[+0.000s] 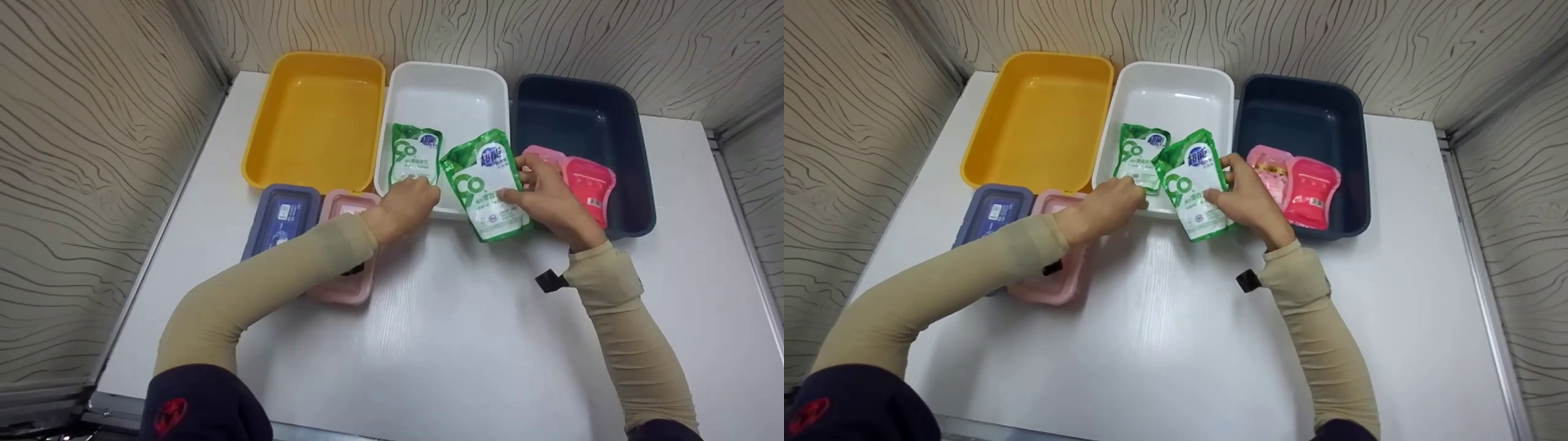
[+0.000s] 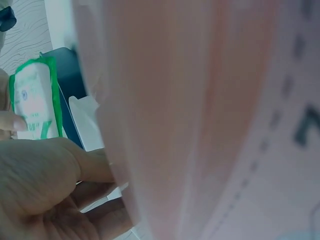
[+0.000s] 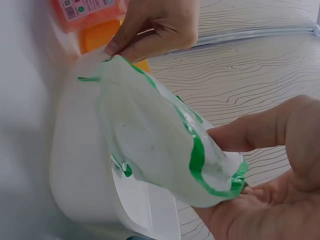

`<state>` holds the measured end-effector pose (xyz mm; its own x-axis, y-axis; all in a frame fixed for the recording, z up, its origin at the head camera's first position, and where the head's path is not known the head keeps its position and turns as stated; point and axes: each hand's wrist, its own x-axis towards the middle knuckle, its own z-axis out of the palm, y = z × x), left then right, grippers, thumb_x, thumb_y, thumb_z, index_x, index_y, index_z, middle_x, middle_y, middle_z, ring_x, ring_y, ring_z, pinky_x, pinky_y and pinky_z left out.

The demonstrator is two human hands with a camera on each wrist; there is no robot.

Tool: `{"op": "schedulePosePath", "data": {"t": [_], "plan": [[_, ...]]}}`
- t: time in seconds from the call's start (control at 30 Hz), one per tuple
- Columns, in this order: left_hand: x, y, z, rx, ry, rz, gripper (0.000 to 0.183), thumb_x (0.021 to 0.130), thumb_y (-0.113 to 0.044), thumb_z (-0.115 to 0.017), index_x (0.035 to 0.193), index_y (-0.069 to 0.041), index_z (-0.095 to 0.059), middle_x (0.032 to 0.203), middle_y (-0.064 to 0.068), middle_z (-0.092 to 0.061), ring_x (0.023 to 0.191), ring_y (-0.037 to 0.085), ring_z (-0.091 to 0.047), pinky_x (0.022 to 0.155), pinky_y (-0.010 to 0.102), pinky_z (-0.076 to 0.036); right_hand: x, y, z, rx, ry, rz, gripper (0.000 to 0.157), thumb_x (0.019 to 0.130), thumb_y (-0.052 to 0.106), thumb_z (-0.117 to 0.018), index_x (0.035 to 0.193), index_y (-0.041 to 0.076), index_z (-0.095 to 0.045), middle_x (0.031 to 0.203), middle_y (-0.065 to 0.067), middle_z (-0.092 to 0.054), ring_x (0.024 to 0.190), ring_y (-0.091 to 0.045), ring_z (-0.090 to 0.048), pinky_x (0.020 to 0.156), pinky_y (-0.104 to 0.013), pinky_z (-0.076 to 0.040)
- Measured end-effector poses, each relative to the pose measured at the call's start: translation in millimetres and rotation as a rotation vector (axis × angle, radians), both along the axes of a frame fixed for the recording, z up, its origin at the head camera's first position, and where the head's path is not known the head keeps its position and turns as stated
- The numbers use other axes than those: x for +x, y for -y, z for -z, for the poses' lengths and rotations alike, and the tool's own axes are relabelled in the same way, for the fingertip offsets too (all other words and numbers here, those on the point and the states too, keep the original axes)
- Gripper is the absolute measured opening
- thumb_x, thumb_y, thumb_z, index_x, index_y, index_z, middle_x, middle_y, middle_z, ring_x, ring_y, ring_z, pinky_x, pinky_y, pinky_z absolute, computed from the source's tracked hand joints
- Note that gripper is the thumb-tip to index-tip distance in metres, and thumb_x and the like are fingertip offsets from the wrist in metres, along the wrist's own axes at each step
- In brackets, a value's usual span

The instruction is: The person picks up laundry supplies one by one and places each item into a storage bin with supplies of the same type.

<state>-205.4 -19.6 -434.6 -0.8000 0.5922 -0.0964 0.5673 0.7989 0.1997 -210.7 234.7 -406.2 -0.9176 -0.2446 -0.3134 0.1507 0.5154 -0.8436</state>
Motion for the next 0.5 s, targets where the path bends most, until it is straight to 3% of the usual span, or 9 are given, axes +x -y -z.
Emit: {"op": "schedulePosePath", "data": {"t": [0.13,0.27,0.5], "plan": [[0.3,-1,0.2,-0.016,-0.006,0.002,0.023,0.105,0.003,-0.057,0.12,0.005,-0.074,0.112,0.024,-0.076,0.105,0.039,-0.074,0.091,0.049,-0.064,-8.3,4,2.3,-0.047,-0.007,0.055,0.053,0.102,0.014,-0.071,0.146,0.002,-0.043,0.132,-0.02,-0.06,0.102,-0.019,-0.071,0.083,-0.025,-0.064],[-0.1,-1,0.0,-0.041,0.005,-0.001,0.024,0.105,0.002,-0.058,0.123,0.004,-0.074,0.114,0.023,-0.075,0.106,0.037,-0.074,0.093,0.046,-0.064,-18.8,9,5.1,-0.08,0.019,0.092,0.055,0.103,0.016,-0.07,0.147,0.005,-0.04,0.134,-0.019,-0.06,0.105,-0.02,-0.071,0.085,-0.025,-0.064],[-0.2,-1,-0.4,-0.05,0.028,-0.008,0.027,0.105,0.002,-0.058,0.128,0.003,-0.071,0.118,0.023,-0.074,0.11,0.036,-0.072,0.095,0.045,-0.063,-39.7,17,13.0,-0.318,0.131,0.175,0.058,0.105,0.007,-0.062,0.155,0.004,-0.032,0.138,-0.016,-0.054,0.118,-0.024,-0.066,0.095,-0.03,-0.063]]}}
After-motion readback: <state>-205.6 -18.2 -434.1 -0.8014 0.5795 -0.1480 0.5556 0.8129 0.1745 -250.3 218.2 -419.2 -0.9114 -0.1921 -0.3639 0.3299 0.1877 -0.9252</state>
